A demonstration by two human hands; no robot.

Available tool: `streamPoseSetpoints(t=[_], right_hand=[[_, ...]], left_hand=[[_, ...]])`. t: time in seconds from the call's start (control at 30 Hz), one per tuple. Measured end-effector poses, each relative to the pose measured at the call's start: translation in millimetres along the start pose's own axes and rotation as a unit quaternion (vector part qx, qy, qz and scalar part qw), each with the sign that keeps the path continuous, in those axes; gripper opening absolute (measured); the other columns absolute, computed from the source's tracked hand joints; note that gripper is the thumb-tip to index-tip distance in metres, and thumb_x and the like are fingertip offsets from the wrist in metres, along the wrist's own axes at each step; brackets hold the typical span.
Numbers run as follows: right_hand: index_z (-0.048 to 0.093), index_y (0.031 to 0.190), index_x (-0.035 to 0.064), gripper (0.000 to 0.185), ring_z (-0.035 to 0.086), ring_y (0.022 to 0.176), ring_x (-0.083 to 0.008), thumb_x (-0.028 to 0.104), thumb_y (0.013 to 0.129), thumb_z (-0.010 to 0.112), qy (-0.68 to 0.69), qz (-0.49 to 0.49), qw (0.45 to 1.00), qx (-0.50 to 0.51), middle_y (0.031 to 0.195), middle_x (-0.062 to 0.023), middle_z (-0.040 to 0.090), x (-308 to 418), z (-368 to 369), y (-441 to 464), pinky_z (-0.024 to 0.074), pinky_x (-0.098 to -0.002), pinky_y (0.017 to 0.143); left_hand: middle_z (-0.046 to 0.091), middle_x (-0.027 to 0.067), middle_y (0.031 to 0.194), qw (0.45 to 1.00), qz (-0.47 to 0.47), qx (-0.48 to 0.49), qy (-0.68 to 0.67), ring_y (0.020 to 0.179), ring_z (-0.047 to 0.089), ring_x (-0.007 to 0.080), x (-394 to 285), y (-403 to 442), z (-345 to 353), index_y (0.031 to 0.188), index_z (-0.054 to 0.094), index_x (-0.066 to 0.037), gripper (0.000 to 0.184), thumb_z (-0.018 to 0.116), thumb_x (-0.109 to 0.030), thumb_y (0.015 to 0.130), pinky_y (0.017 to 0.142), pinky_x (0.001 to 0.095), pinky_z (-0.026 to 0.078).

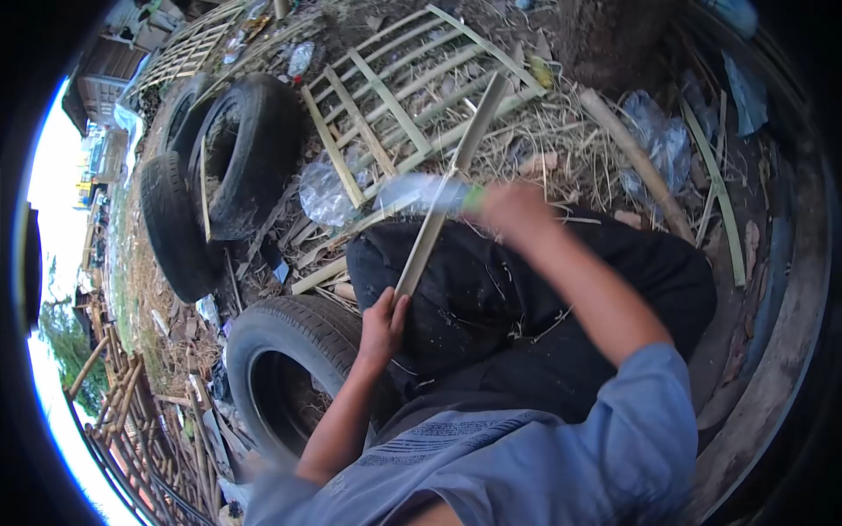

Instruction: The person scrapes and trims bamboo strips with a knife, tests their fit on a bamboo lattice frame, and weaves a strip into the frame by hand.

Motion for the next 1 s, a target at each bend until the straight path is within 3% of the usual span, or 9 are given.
streamPoseSetpoints(t=[0.03,0.07,0.1,0.3,0.4,0.67,0.77,0.83,1.0], right_hand=[[0.065,0.076,0.0119,0.040,0.068,0.081,-0.0261,0.049,0.089,0.057,-0.025,0.067,0.993,0.096,0.084,-0.0099,0.069,-59.5,-10.3,9.2,0.0528,-0.0440,0.066],[0.068,0.083,0.0090,0.039,0.068,0.078,-0.0299,0.044,0.093,0.053,0.210,0.239,0.947,-0.045,0.080,-0.0134,0.068,-123.6,-24.4,-5.1,0.0515,-0.0448,0.065],[0.069,0.089,0.0064,0.043,0.066,0.073,-0.0344,0.047,0.093,0.053,0.134,0.311,0.940,-0.040,0.074,-0.0166,0.066,-151.5,-51.4,-11.9,0.0507,-0.0448,0.062],[0.061,0.070,0.0085,0.054,0.067,0.062,-0.0330,0.058,0.089,0.052,0.139,0.107,0.984,0.012,0.060,-0.0156,0.062,-9.2,-43.3,-28.6,0.0536,-0.0448,0.056],[0.061,0.069,0.0067,0.054,0.066,0.061,-0.0348,0.056,0.089,0.054,0.175,0.115,0.977,0.028,0.061,-0.0165,0.062,21.4,-11.3,-52.1,0.0528,-0.0459,0.056],[0.061,0.070,0.0061,0.051,0.064,0.060,-0.0382,0.053,0.090,0.054,0.312,0.161,0.936,-0.020,0.060,-0.0173,0.061,31.0,-14.3,-70.6,0.0510,-0.0476,0.055],[0.060,0.068,0.0072,0.051,0.063,0.057,-0.0365,0.054,0.089,0.055,0.291,0.121,0.949,-0.030,0.058,-0.0156,0.061,47.1,-20.5,-66.6,0.0511,-0.0464,0.053],[0.059,0.067,0.0077,0.052,0.064,0.056,-0.0346,0.055,0.089,0.054,0.290,0.032,0.956,-0.024,0.057,-0.0144,0.061,78.2,-22.5,-58.4,0.0512,-0.0447,0.052],[0.060,0.066,0.0087,0.058,0.065,0.055,-0.0320,0.060,0.089,0.049,0.239,-0.016,0.971,-0.007,0.057,-0.0138,0.062,99.5,4.2,-31.5,0.0516,-0.0434,0.050]], left_hand=[[0.055,0.0276,0.070,1.000,-0.007,0.009,0.000,0.076,0.055,0.0486,-1.2,-0.6,0.3,0.086,0.049,0.000,0.025,0.055,-0.023,0.095,0.058,0.0486,0.042],[0.055,0.0276,0.070,1.000,-0.015,0.019,-0.004,0.075,0.055,0.0487,-1.5,-0.8,-0.8,0.086,0.049,0.000,0.025,0.056,-0.023,0.095,0.058,0.0479,0.042],[0.054,0.0277,0.070,0.999,-0.021,0.022,-0.010,0.075,0.054,0.0489,-0.6,-1.3,-2.2,0.086,0.049,0.001,0.026,0.056,-0.022,0.095,0.057,0.0472,0.042],[0.053,0.0264,0.067,1.000,0.001,0.019,-0.023,0.065,0.058,0.0444,0.2,7.2,2.7,0.085,0.050,0.001,0.025,0.056,-0.021,0.095,0.055,0.0420,0.043],[0.053,0.0146,0.060,0.997,-0.014,0.020,-0.075,0.057,0.055,0.0128,15.4,0.7,-1.2,0.090,0.057,0.001,0.022,0.059,-0.020,0.094,0.055,0.0345,0.046],[0.069,0.0183,0.079,0.996,-0.065,0.006,-0.064,0.071,0.069,0.0272,13.2,2.7,-1.9,0.096,0.067,0.001,0.031,0.074,-0.023,0.079,0.067,0.0369,0.052],[0.069,0.0117,0.075,0.998,-0.061,0.002,-0.005,0.067,0.063,0.0129,13.6,-3.3,-7.1,0.100,0.065,0.004,0.032,0.074,-0.021,0.081,0.063,0.0312,0.049],[0.065,0.0217,0.073,0.989,-0.068,-0.003,0.127,0.069,0.066,0.0355,-8.1,-12.5,-18.0,0.091,0.064,0.003,0.037,0.075,-0.029,0.076,0.063,0.0404,0.050],[0.062,0.0228,0.067,0.982,-0.063,-0.060,0.167,0.068,0.063,0.0404,-3.0,-21.0,-33.6,0.085,0.062,0.003,0.043,0.075,-0.038,0.077,0.061,0.0429,0.049]])
Point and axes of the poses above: each hand's wrist, its own y-axis towards the middle knuckle, its own z-axis out of the palm, x = y × z, the point moved 10 cm from there along y, towards the middle knuckle
